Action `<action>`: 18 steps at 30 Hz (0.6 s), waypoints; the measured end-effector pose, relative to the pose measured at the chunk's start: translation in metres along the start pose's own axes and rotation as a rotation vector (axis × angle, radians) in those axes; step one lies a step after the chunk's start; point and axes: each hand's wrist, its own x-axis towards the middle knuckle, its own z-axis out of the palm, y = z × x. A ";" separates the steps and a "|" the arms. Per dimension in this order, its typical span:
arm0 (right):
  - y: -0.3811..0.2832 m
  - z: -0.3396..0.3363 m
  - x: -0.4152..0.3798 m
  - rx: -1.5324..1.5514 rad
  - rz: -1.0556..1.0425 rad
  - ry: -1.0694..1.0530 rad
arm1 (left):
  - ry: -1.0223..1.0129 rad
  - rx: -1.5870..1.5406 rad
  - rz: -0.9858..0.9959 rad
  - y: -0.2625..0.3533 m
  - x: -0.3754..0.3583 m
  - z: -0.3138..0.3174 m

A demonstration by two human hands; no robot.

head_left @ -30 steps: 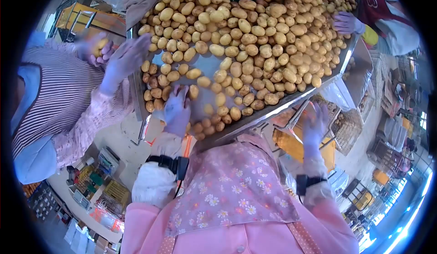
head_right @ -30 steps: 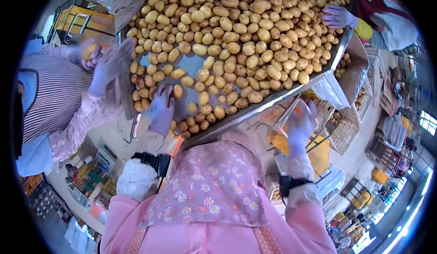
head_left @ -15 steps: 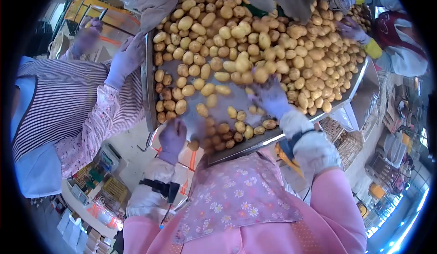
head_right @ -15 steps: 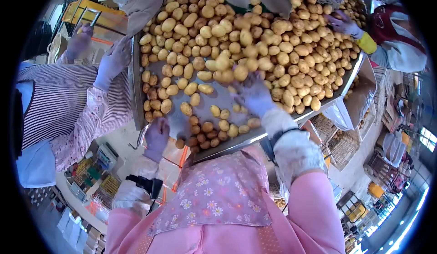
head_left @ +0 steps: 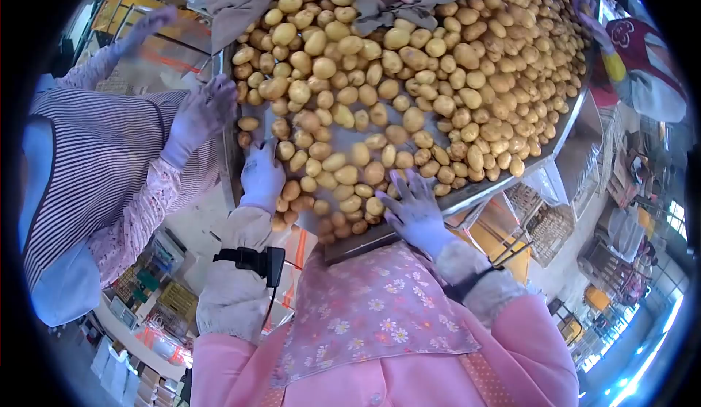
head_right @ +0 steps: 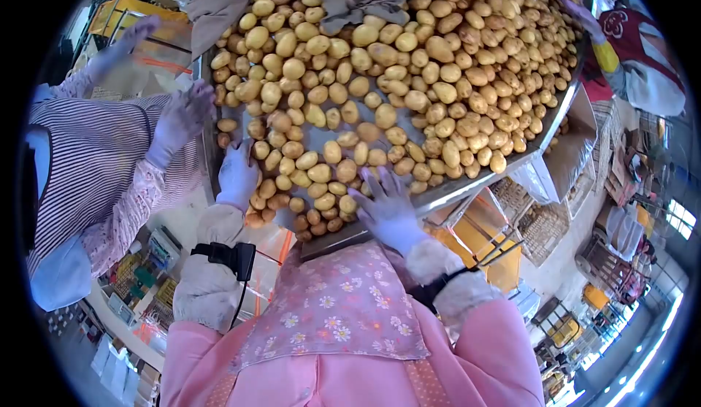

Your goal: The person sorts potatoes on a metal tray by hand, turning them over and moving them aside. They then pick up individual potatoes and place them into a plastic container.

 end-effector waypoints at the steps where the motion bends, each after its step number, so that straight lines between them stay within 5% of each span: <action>1: 0.002 -0.005 -0.019 -0.030 0.029 0.005 | -0.004 -0.001 0.009 -0.007 -0.005 0.007; 5: 0.008 0.009 -0.052 0.350 0.193 0.055 | 0.188 -0.636 -0.050 0.020 -0.031 0.017; 7: -0.025 0.017 -0.037 1.719 0.558 0.446 | 0.063 -0.955 -0.044 0.070 -0.078 0.039; 8: -0.045 -0.004 -0.020 1.840 0.718 0.475 | -0.246 -0.785 0.173 0.096 -0.092 0.028; 10: -0.030 0.051 -0.020 1.797 0.709 0.426 | -0.286 -0.433 0.603 0.125 -0.115 0.048; 12: -0.017 0.033 -0.040 1.926 0.862 0.295 | -0.364 -0.419 0.570 0.119 -0.121 0.056; 14: 0.011 0.041 -0.074 1.444 0.777 0.564 | -0.338 -0.393 0.551 0.107 -0.125 0.055; 18: 0.044 0.019 -0.124 1.395 0.905 0.682 | -0.378 -0.228 0.387 0.086 -0.132 0.050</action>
